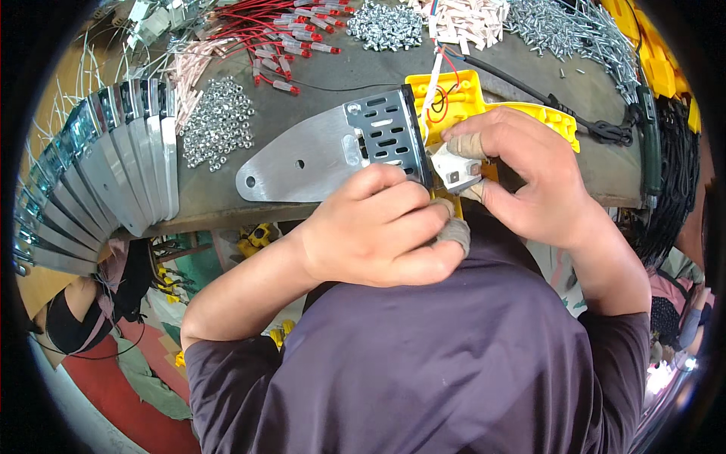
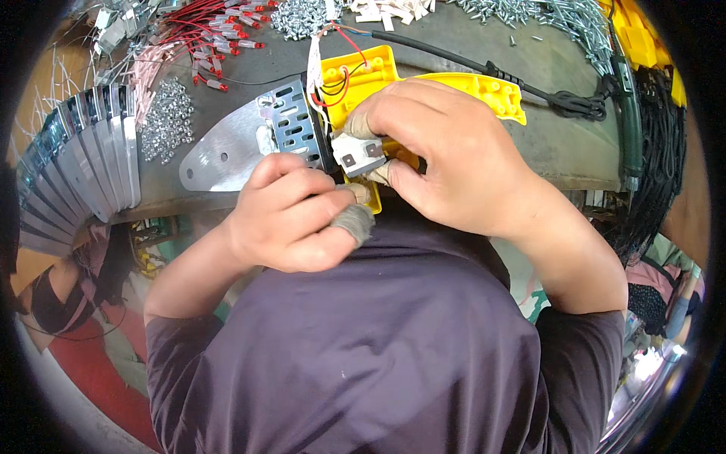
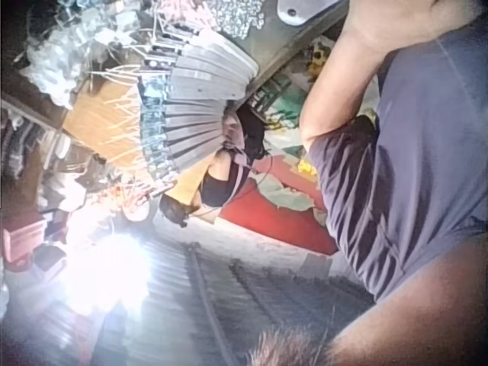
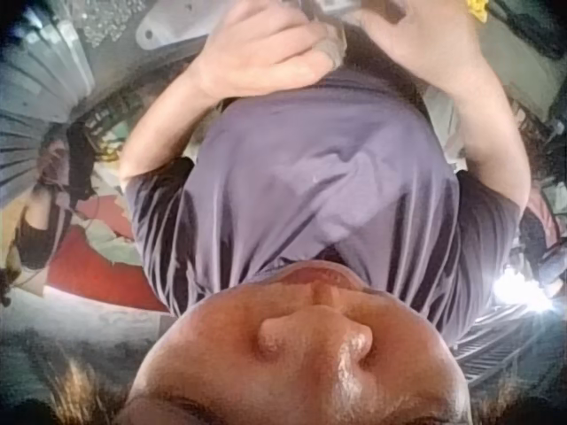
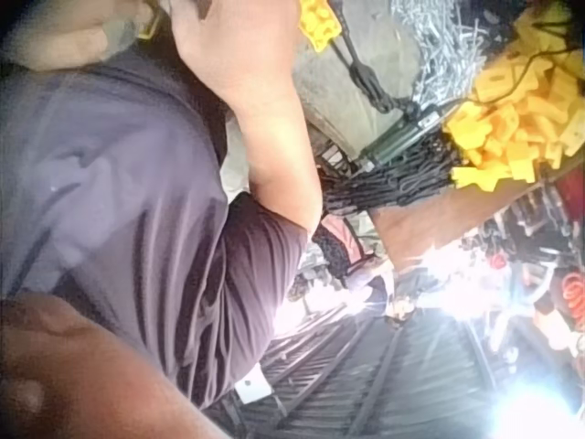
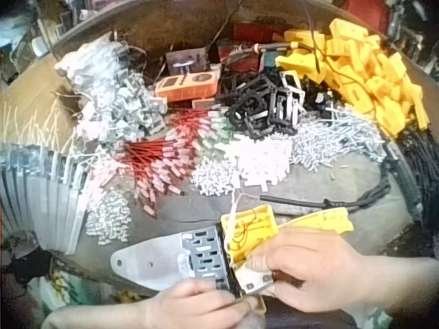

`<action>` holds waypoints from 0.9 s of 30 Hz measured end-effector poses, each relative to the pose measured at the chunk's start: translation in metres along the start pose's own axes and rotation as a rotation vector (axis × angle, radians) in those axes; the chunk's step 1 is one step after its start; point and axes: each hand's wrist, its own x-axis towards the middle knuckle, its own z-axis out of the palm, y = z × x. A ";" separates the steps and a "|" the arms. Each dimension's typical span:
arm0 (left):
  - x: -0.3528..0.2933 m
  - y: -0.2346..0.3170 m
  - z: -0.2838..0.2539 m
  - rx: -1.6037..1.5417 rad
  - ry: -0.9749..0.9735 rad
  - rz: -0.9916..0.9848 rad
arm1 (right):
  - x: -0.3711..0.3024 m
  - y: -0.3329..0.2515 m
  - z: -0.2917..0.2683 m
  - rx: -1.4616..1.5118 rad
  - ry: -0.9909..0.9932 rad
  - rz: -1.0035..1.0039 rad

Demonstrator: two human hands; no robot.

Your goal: Assembling internal components, wiring, and soldering into a yellow plastic housing for a handheld electronic device.

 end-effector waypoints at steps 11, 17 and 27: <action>-0.005 0.002 0.003 0.042 -0.041 0.053 | 0.004 0.001 -0.009 0.064 -0.080 0.083; -0.005 0.002 0.006 0.070 -0.003 0.055 | 0.003 0.009 -0.010 0.081 -0.059 0.023; -0.001 0.006 0.003 0.138 -0.163 0.037 | -0.002 -0.013 -0.008 -0.222 0.068 -0.012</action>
